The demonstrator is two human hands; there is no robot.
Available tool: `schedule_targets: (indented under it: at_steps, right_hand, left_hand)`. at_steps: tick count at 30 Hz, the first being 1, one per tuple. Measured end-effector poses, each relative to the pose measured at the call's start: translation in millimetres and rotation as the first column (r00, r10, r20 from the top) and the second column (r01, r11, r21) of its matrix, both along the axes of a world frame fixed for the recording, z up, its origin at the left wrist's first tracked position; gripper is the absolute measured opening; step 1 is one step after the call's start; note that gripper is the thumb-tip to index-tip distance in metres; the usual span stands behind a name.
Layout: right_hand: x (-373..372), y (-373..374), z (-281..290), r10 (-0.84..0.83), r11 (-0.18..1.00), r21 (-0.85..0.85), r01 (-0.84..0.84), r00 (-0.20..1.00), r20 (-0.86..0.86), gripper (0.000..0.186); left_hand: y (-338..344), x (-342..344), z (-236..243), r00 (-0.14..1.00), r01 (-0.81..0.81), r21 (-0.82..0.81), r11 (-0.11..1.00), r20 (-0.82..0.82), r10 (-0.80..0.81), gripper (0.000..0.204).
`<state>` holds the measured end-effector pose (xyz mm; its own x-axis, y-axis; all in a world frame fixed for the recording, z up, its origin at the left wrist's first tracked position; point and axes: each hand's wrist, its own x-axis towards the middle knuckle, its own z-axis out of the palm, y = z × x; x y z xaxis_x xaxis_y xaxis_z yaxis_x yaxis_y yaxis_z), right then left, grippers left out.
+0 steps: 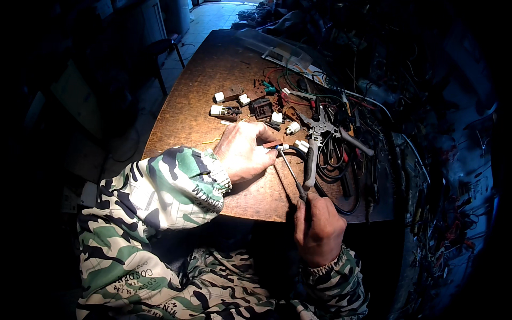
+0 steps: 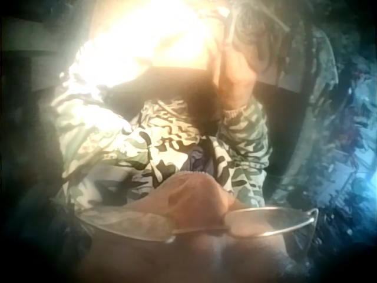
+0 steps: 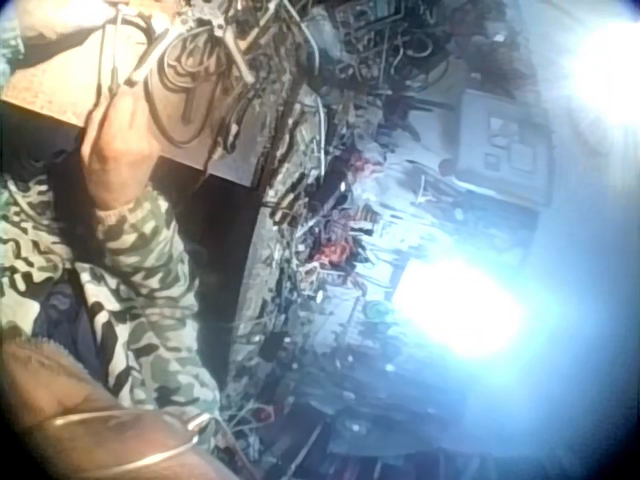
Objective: The person works at a cluttered workbench, using pliers and a screwdriver to manipulate small electrical connectors and wires. They repeatedly open and close connector housings, adjust internal contacts, and handle several similar components one at a time.
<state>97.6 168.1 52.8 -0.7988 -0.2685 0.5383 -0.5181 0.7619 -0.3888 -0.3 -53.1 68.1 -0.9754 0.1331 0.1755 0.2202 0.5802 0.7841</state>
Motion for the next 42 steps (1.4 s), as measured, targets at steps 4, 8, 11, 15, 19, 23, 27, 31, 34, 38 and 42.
schedule_targets:
  at_steps: [4,8,11,15,19,23,27,31,34,38,42]
  right_hand:
    - [-1,0,4,-0.001,1.0,0.001,0.001,1.0,0.005,0.027]
    - [-1,1,4,-0.002,1.0,0.0,0.002,1.0,-0.014,0.028]
    - [-1,0,4,-0.007,1.0,-0.001,0.007,1.0,-0.015,0.028]
    - [-2,-1,3,-0.004,1.0,0.0,0.004,1.0,-0.027,0.029]
    - [-1,-1,4,-0.003,1.0,0.007,0.003,1.0,-0.001,0.028]
    - [8,-5,15,-0.045,0.997,-0.052,0.05,0.995,0.092,0.03]
    - [10,-6,18,-0.017,0.972,-0.231,0.048,0.991,0.132,0.033]
    - [12,-8,14,-0.022,0.978,-0.208,0.005,0.997,-0.077,0.036]
    - [21,-8,1,-0.012,0.971,-0.237,-0.023,0.989,-0.144,0.037]
    - [25,-2,0,0.012,0.984,-0.173,-0.032,0.993,-0.116,0.038]
    - [24,-2,-7,0.001,0.969,-0.244,-0.031,0.993,-0.12,0.04]
  left_hand:
    - [-1,2,5,0.997,-0.023,0.023,0.999,0.068,0.021,0.031]
    - [-1,0,2,0.998,-0.017,0.071,0.997,0.062,0.013,0.031]
    - [-1,1,9,0.991,-0.031,0.056,0.998,0.134,0.023,0.032]
    - [-1,0,7,0.987,-0.053,0.067,0.996,0.154,0.042,0.033]
    - [-3,-2,4,0.993,-0.025,0.045,0.999,0.113,0.019,0.035]
    - [0,-1,8,0.99,-0.015,-0.037,0.999,0.141,0.02,0.037]
    - [1,-1,9,0.989,-0.017,-0.067,0.998,0.142,0.026,0.037]
    - [4,2,16,0.986,-0.038,-0.096,0.995,0.158,0.053,0.037]
    - [4,0,10,0.993,-0.031,-0.087,0.996,0.114,0.041,0.035]
    - [3,0,2,0.998,0.008,-0.045,0.999,0.056,-0.005,0.029]
    - [4,2,5,0.999,0.028,-0.083,0.996,0.028,-0.026,0.025]
